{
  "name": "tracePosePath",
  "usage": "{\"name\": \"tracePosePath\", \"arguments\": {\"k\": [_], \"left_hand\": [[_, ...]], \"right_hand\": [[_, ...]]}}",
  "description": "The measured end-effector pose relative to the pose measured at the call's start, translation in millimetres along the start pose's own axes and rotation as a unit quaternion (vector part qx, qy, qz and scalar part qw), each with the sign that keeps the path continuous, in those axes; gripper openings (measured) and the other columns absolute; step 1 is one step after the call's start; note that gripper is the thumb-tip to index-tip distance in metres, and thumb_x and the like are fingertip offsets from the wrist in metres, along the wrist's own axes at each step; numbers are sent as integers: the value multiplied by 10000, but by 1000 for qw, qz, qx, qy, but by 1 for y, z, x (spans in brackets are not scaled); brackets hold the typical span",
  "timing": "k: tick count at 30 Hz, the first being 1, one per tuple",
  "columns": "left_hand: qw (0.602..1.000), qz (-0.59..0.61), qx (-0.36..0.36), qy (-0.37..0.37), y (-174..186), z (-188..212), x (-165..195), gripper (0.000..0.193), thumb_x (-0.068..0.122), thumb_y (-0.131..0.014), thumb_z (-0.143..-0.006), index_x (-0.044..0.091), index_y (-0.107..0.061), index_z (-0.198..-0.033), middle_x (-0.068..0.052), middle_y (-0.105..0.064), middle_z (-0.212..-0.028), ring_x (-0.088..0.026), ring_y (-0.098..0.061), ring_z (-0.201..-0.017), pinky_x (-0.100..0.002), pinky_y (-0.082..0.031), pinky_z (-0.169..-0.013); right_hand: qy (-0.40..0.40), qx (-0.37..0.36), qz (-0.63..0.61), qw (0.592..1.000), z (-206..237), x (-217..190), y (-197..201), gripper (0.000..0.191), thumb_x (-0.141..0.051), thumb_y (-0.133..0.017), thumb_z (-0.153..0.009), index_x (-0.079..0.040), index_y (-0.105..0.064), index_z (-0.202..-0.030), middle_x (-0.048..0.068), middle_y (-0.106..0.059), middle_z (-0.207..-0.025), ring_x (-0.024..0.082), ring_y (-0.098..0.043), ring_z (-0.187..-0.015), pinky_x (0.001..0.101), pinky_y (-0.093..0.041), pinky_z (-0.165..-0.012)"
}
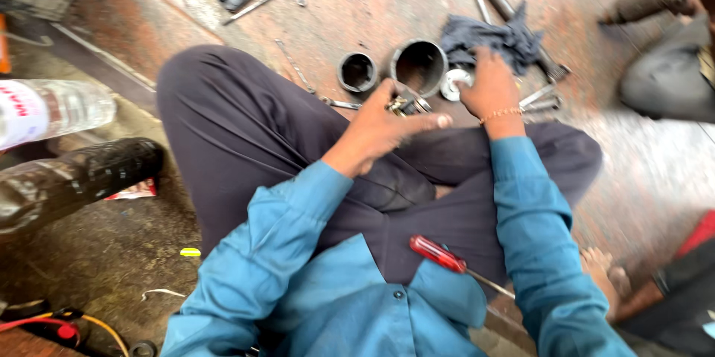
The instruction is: The person sits on the floor of a repair shop and disassembles a starter motor in their lap. They separate the end cap from the motor body by hand, then use a red-handled screwdriver to pry and work on the assembly, handling the armature, end cap, and housing, and set parts on the floor beside them.
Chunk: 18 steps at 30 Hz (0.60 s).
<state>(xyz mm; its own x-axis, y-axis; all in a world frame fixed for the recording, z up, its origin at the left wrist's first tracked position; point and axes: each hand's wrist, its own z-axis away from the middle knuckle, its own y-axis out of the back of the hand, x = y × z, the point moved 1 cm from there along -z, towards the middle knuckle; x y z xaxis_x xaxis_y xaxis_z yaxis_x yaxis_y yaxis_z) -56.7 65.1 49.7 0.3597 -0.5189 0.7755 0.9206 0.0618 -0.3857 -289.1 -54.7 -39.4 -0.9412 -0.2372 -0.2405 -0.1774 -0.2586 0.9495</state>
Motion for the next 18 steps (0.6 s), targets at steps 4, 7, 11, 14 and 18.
{"name": "tracePosePath", "arguments": {"k": [4,7,11,14,18], "left_hand": [[996,82,-29,-31,20,31,22,513,94,-869,-802,14,-513,-1163,-66,-713,-993,-117,-691,-949,-283,-585,-835],[996,75,-24,-31,48,58,42,520,71,-871,-806,23,-536,-1201,-50,-693,-990,-107,-658,-920,-278,-575,-806],[985,168,-25,14,74,81,64,587,108,-875,-754,44,-529,-1223,-65,-700,-1015,-147,-687,-954,-312,-590,-872],[995,50,-72,-54,82,87,73,658,159,-899,-778,30,-548,-1319,-38,-624,-1190,-114,-592,-1146,-294,-512,-1015],[997,32,-69,-23,85,83,72,717,249,-922,-749,35,-547,-1322,-42,-648,-1206,-113,-606,-1160,-288,-514,-1018]], "right_hand": [[123,138,-77,980,-6,-58,8,319,-135,-772,-962,-46,-653,-1244,210,-676,-1198,431,-610,-1107,513,-482,-953],[203,133,-135,961,-18,-119,5,278,-109,-740,-940,-42,-671,-1202,181,-688,-1184,406,-617,-1104,506,-486,-960],[232,32,-186,954,-53,-204,-11,210,-145,-730,-941,-64,-688,-1129,162,-706,-1115,375,-644,-1056,488,-508,-922],[232,-6,-222,947,-76,-247,-31,196,-154,-716,-928,-67,-690,-1102,155,-717,-1065,371,-666,-1020,476,-513,-894],[210,18,-270,940,-78,-219,-39,164,-106,-665,-985,-65,-682,-1143,149,-731,-1082,342,-697,-963,452,-535,-891]]}}
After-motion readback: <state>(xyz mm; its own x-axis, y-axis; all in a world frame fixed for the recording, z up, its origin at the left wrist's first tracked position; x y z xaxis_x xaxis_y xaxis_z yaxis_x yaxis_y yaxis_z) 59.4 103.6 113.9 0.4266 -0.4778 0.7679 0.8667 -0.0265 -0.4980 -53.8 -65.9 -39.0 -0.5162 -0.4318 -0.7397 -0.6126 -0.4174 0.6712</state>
